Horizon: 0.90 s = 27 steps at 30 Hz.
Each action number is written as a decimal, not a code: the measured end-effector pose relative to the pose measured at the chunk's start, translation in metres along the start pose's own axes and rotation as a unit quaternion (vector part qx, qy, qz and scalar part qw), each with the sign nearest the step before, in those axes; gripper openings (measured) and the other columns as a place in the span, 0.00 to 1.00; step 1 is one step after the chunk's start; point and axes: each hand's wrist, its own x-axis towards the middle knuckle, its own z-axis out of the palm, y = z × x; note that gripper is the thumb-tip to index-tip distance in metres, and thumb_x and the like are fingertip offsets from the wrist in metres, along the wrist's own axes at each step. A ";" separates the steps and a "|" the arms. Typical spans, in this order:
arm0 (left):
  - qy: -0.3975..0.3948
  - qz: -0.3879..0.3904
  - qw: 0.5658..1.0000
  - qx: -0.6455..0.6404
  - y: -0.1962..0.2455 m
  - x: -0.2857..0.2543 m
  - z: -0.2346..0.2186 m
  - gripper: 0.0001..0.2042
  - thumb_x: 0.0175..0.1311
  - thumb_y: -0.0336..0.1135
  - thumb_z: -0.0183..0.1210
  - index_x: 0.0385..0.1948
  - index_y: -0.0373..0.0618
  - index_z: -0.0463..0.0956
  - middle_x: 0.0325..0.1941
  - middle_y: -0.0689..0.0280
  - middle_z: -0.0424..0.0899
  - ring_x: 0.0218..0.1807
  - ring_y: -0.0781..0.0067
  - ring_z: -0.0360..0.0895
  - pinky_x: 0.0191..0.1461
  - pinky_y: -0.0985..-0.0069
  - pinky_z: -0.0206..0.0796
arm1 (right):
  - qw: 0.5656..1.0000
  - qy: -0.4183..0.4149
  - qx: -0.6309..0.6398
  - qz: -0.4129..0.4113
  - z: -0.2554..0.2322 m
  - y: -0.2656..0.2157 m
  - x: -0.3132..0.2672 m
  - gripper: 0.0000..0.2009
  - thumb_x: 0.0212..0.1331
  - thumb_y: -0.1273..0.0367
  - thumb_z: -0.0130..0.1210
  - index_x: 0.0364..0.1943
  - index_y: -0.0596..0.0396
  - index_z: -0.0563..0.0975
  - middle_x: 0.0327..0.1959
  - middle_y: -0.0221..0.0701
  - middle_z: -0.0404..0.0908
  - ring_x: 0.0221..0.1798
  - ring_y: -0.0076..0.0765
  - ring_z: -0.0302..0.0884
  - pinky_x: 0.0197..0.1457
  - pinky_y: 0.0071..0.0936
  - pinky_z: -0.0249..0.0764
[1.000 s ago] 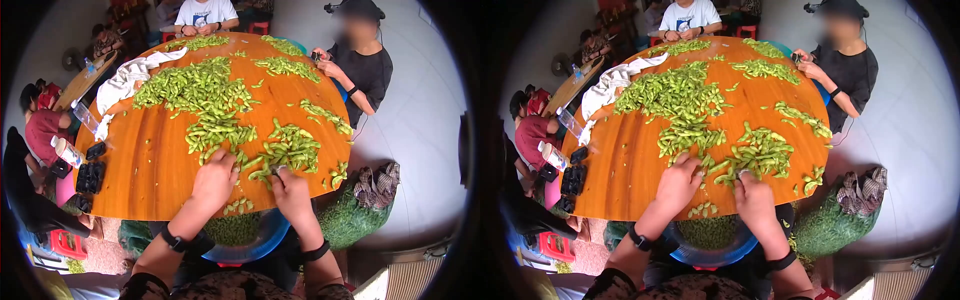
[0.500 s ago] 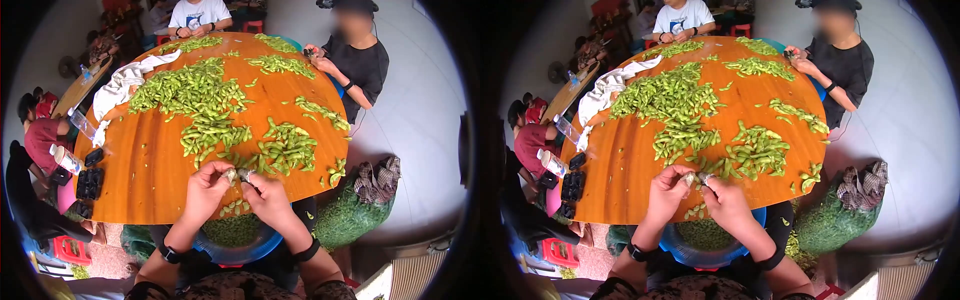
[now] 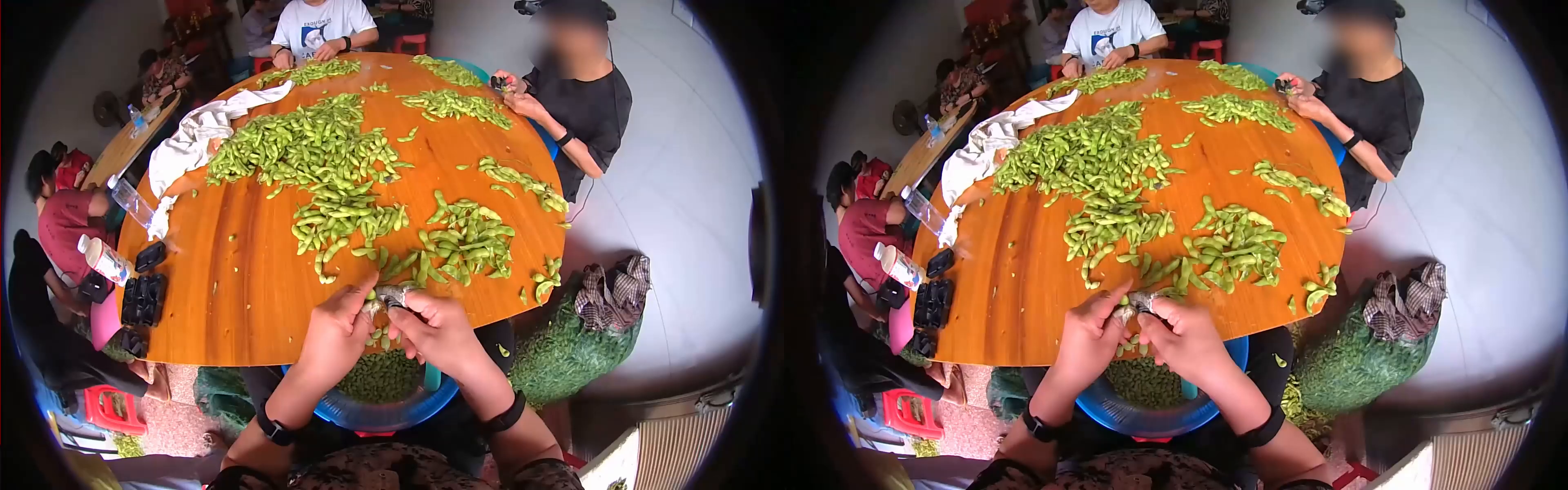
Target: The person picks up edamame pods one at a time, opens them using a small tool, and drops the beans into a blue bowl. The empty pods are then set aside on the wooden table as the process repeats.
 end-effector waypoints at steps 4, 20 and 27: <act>-0.008 0.040 0.996 0.082 -0.003 -0.001 0.001 0.24 0.57 0.20 0.52 0.59 0.38 0.67 0.40 0.48 0.78 0.37 0.49 0.79 0.40 0.64 0.73 | 1.000 -0.003 0.002 0.020 0.002 0.003 -0.001 0.06 0.66 0.70 0.50 0.34 0.55 0.76 0.24 0.23 0.78 0.18 0.14 0.70 0.17 0.14 0.64; -0.111 0.000 0.984 -0.138 -0.023 -0.001 -0.006 0.20 0.65 0.23 0.48 0.60 0.37 0.65 0.37 0.60 0.79 0.33 0.74 0.78 0.37 0.76 0.74 | 0.992 -0.008 0.129 0.011 0.002 0.016 0.004 0.04 0.64 0.72 0.50 0.40 0.53 0.76 0.23 0.20 0.73 0.20 0.13 0.66 0.22 0.14 0.62; -0.078 -0.067 0.938 -0.331 -0.025 -0.002 0.006 0.18 0.67 0.22 0.44 0.58 0.39 0.68 0.36 0.68 0.79 0.28 0.83 0.74 0.32 0.84 0.70 | 0.997 0.003 0.067 0.043 0.002 0.008 0.001 0.06 0.64 0.74 0.49 0.40 0.55 0.77 0.24 0.23 0.74 0.21 0.15 0.68 0.23 0.15 0.65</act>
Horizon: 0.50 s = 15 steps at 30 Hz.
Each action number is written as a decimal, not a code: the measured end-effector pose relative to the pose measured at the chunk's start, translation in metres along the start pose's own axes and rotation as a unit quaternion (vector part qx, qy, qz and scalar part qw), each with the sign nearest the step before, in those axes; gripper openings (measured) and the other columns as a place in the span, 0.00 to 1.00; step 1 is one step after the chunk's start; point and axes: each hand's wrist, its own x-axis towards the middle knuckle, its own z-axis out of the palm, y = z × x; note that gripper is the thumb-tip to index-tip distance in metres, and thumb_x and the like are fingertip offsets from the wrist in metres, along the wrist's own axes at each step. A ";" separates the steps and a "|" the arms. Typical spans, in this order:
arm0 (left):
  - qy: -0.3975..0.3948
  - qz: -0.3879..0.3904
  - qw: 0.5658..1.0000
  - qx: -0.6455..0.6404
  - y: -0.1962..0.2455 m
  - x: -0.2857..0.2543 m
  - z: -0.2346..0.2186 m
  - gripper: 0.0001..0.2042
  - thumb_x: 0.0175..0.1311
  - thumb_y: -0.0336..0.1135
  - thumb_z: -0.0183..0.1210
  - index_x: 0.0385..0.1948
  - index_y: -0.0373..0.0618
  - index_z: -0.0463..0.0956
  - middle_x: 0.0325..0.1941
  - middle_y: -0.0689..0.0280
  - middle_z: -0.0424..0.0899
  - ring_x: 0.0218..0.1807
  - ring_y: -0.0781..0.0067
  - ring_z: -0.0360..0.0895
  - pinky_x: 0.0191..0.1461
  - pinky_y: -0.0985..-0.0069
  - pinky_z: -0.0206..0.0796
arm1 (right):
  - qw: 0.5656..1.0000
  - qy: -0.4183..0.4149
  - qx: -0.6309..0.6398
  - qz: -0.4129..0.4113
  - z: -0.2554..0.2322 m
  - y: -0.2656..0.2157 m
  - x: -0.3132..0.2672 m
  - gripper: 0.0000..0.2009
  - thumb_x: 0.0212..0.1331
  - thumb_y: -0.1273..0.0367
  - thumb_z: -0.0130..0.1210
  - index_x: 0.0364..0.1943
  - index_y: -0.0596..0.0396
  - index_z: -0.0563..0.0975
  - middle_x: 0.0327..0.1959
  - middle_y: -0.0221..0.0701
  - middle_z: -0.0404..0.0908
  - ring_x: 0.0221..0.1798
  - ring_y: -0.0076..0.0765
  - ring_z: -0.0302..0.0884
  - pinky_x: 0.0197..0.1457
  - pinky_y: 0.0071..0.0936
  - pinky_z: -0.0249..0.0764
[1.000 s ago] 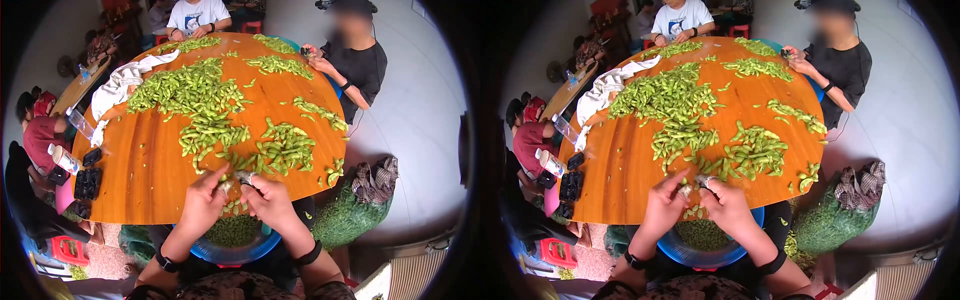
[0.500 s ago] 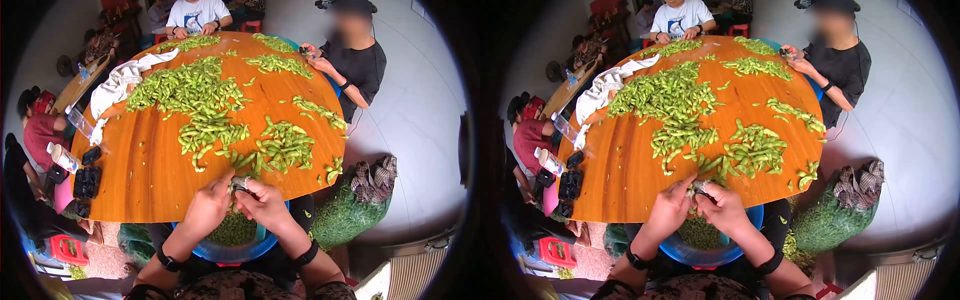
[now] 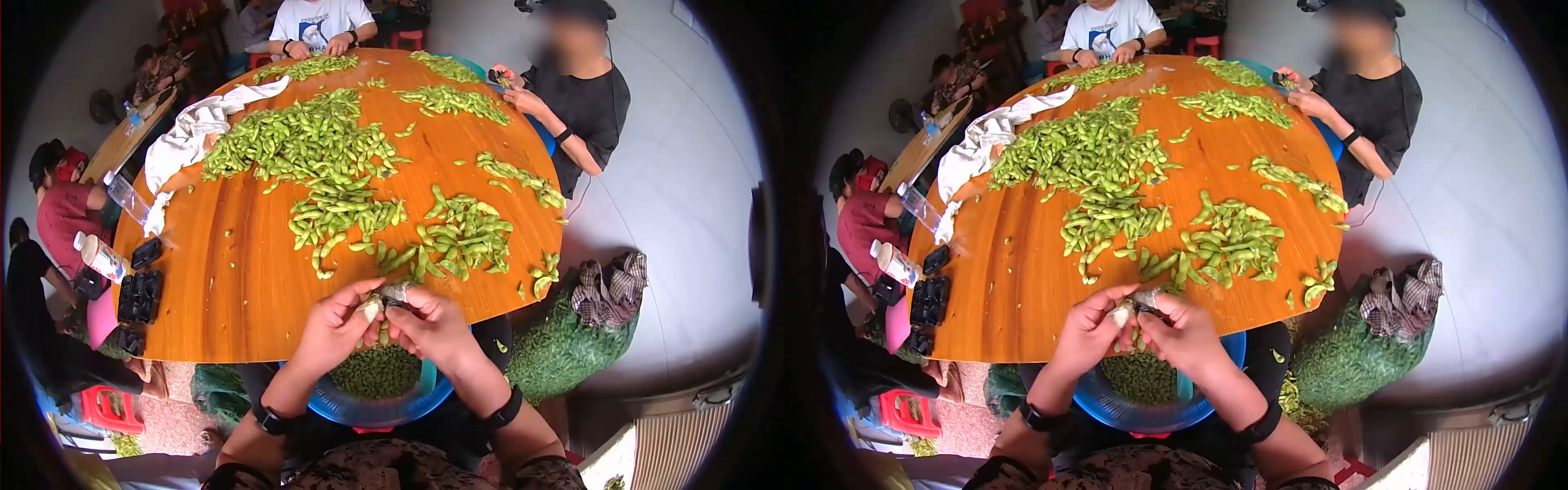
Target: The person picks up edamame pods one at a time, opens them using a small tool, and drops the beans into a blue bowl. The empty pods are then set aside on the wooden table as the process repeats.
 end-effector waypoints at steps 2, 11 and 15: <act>0.016 -0.001 0.998 0.058 0.005 -0.003 0.006 0.17 0.67 0.22 0.44 0.57 0.39 0.69 0.36 0.67 0.79 0.28 0.83 0.74 0.32 0.84 0.71 | 0.998 0.013 -0.015 -0.064 0.008 0.003 -0.002 0.06 0.63 0.76 0.50 0.41 0.56 0.77 0.25 0.23 0.75 0.23 0.16 0.70 0.24 0.16 0.66; 0.081 0.129 0.912 0.381 0.018 -0.019 0.008 0.17 0.55 0.17 0.48 0.46 0.40 0.75 0.38 0.60 0.80 0.31 0.67 0.78 0.38 0.75 0.73 | 0.912 0.244 -0.247 -0.218 -0.038 0.005 0.000 0.07 0.59 0.76 0.52 0.40 0.58 0.77 0.25 0.34 0.77 0.23 0.30 0.74 0.27 0.26 0.70; 0.078 0.222 0.783 0.576 0.035 -0.014 0.002 0.16 0.49 0.20 0.54 0.42 0.40 0.76 0.42 0.57 0.78 0.43 0.50 0.74 0.46 0.63 0.71 | 0.776 0.268 -0.490 -0.292 -0.060 0.002 0.006 0.08 0.53 0.77 0.52 0.38 0.58 0.76 0.27 0.47 0.76 0.26 0.52 0.76 0.28 0.40 0.73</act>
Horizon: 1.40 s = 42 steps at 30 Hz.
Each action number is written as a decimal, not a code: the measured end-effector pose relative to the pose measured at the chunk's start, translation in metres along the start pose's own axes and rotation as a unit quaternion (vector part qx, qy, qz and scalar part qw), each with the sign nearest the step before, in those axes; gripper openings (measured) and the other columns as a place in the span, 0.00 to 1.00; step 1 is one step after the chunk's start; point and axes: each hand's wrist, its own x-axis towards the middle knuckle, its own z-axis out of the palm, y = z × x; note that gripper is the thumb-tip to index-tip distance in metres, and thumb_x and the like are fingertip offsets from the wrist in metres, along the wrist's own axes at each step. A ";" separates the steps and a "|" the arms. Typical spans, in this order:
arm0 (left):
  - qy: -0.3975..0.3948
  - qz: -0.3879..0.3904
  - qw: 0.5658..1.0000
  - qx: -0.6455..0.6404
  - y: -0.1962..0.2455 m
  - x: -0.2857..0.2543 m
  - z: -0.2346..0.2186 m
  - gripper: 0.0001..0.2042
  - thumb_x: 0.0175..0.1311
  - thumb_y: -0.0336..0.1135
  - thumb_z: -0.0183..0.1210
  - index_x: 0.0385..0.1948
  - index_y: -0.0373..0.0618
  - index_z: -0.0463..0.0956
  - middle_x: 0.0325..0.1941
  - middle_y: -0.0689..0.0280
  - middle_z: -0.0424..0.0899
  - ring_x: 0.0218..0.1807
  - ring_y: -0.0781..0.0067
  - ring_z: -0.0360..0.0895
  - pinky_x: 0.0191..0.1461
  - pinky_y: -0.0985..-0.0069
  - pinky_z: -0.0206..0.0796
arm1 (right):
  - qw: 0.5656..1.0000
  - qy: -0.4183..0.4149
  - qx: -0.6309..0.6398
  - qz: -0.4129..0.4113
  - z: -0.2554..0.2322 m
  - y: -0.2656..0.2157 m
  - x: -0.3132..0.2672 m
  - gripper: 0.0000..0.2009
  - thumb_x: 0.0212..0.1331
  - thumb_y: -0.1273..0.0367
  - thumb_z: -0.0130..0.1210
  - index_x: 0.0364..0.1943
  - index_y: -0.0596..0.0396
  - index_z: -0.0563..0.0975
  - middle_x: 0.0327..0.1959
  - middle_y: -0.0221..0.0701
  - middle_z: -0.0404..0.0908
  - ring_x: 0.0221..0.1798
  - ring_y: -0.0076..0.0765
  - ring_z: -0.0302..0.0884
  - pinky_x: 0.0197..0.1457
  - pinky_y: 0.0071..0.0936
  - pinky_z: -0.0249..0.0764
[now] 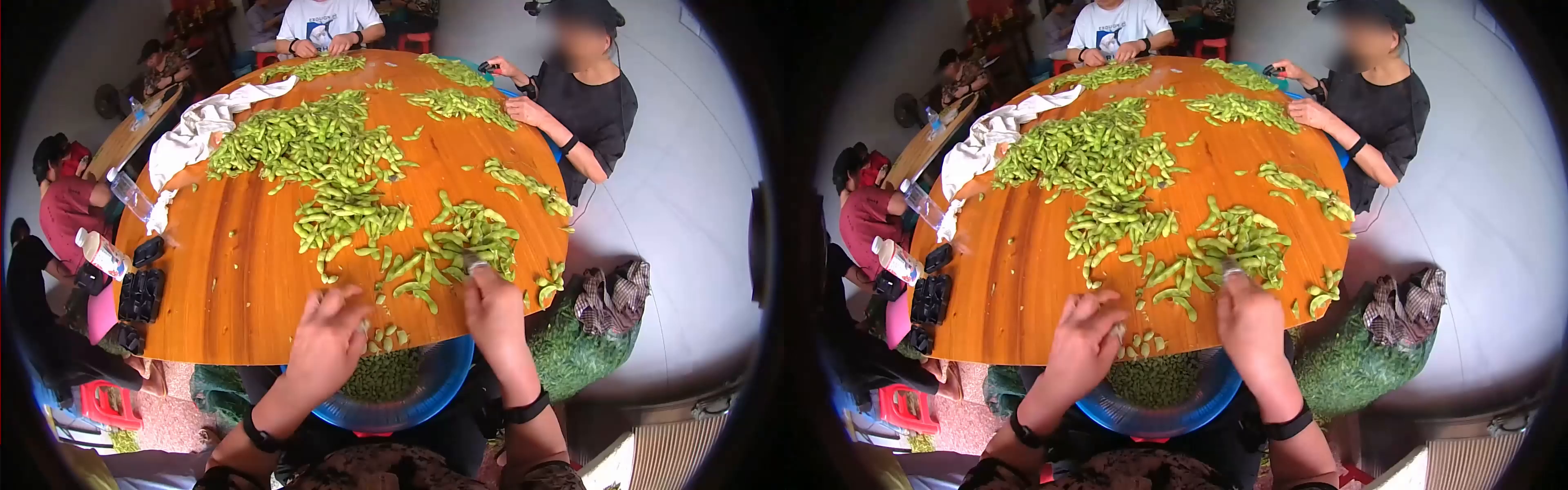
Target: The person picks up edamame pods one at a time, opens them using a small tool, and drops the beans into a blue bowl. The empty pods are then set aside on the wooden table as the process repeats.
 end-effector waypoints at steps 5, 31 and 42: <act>-0.001 -0.046 0.999 0.017 -0.025 0.041 0.022 0.12 0.48 0.22 0.57 0.38 0.40 0.76 0.42 0.57 0.76 0.43 0.50 0.74 0.46 0.61 0.70 | 0.991 -0.097 0.021 -0.093 0.022 -0.033 0.011 0.10 0.51 0.76 0.50 0.38 0.60 0.74 0.27 0.45 0.78 0.27 0.53 0.77 0.30 0.44 0.75; 0.009 -0.196 0.821 -0.536 -0.013 0.003 0.048 0.13 0.67 0.21 0.51 0.50 0.41 0.75 0.36 0.68 0.82 0.33 0.85 0.75 0.38 0.84 0.70 | 0.765 -0.277 0.499 0.299 0.011 -0.055 -0.005 0.06 0.66 0.71 0.50 0.40 0.55 0.78 0.23 0.21 0.74 0.18 0.13 0.66 0.19 0.13 0.62; 0.051 -0.098 0.980 -0.164 -0.001 -0.006 0.052 0.13 0.60 0.21 0.50 0.46 0.37 0.69 0.33 0.51 0.80 0.31 0.52 0.81 0.35 0.64 0.73 | 0.763 -0.220 0.533 0.292 0.036 -0.060 -0.023 0.07 0.65 0.73 0.49 0.43 0.52 0.77 0.23 0.18 0.70 0.24 0.12 0.64 0.25 0.14 0.61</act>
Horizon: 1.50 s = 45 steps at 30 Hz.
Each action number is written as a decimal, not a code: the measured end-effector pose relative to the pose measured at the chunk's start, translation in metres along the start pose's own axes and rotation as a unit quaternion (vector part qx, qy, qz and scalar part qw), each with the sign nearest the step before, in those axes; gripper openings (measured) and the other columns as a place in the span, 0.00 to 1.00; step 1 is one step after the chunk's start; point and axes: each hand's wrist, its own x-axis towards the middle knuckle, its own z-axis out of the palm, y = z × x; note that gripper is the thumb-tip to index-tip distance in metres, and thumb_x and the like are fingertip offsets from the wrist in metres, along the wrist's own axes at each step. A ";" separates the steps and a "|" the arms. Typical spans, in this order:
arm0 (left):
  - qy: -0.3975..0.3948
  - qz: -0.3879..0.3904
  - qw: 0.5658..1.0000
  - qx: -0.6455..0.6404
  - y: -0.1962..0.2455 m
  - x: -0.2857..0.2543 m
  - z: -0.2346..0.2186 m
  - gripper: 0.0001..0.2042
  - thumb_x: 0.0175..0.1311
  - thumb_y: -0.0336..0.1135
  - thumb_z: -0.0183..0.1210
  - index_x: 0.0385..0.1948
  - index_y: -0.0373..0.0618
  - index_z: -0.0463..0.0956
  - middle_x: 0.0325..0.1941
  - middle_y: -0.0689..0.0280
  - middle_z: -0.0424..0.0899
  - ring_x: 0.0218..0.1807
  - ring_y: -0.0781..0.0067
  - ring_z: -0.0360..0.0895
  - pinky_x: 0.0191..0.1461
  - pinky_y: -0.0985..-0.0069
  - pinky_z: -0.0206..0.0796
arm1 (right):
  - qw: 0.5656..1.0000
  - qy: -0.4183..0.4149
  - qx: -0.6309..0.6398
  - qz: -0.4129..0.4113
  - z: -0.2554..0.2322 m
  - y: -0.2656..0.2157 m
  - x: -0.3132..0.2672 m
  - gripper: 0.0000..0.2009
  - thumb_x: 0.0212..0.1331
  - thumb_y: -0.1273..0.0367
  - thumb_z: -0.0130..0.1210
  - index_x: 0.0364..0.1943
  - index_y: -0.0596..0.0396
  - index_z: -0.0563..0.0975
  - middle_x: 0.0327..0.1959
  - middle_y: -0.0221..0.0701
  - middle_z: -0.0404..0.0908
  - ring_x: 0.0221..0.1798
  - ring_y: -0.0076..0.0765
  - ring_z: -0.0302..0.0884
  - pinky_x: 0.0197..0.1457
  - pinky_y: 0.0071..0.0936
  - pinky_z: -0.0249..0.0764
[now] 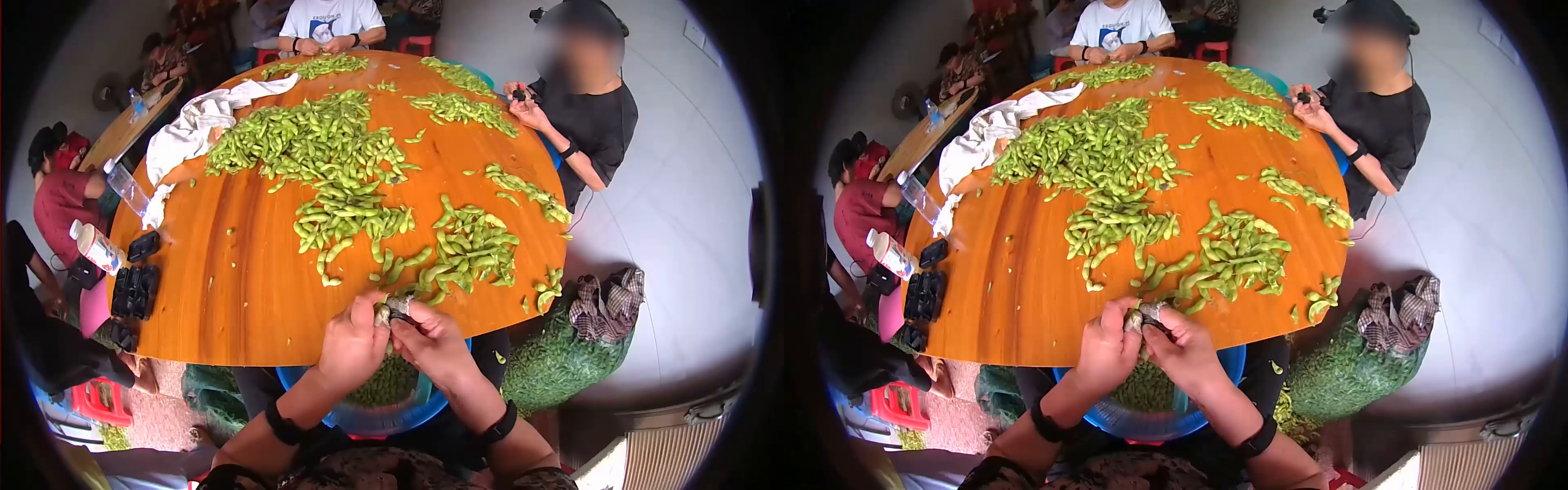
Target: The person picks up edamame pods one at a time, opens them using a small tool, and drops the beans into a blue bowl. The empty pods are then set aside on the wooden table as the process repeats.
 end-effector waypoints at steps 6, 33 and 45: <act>-0.002 -0.011 1.000 -0.003 -0.005 0.004 -0.003 0.13 0.60 0.22 0.50 0.47 0.39 0.68 0.31 0.50 0.79 0.28 0.47 0.79 0.32 0.61 0.71 | 0.999 0.005 0.011 0.034 0.000 -0.003 -0.003 0.06 0.66 0.73 0.48 0.42 0.51 0.76 0.22 0.19 0.69 0.21 0.11 0.62 0.22 0.12 0.57; -0.017 -0.059 0.996 0.060 0.030 0.001 -0.005 0.12 0.52 0.24 0.54 0.40 0.41 0.69 0.35 0.51 0.77 0.32 0.44 0.77 0.36 0.56 0.71 | 0.899 0.106 -0.352 -0.238 0.003 0.014 -0.014 0.09 0.53 0.77 0.55 0.39 0.56 0.76 0.29 0.45 0.77 0.30 0.55 0.76 0.30 0.40 0.72; 0.043 0.034 0.966 0.254 0.016 0.035 -0.036 0.09 0.50 0.26 0.58 0.35 0.41 0.77 0.34 0.57 0.77 0.42 0.51 0.75 0.45 0.59 0.69 | 0.777 0.242 -0.534 -0.230 -0.054 -0.018 -0.011 0.08 0.53 0.78 0.52 0.38 0.61 0.74 0.27 0.48 0.76 0.27 0.58 0.75 0.29 0.44 0.72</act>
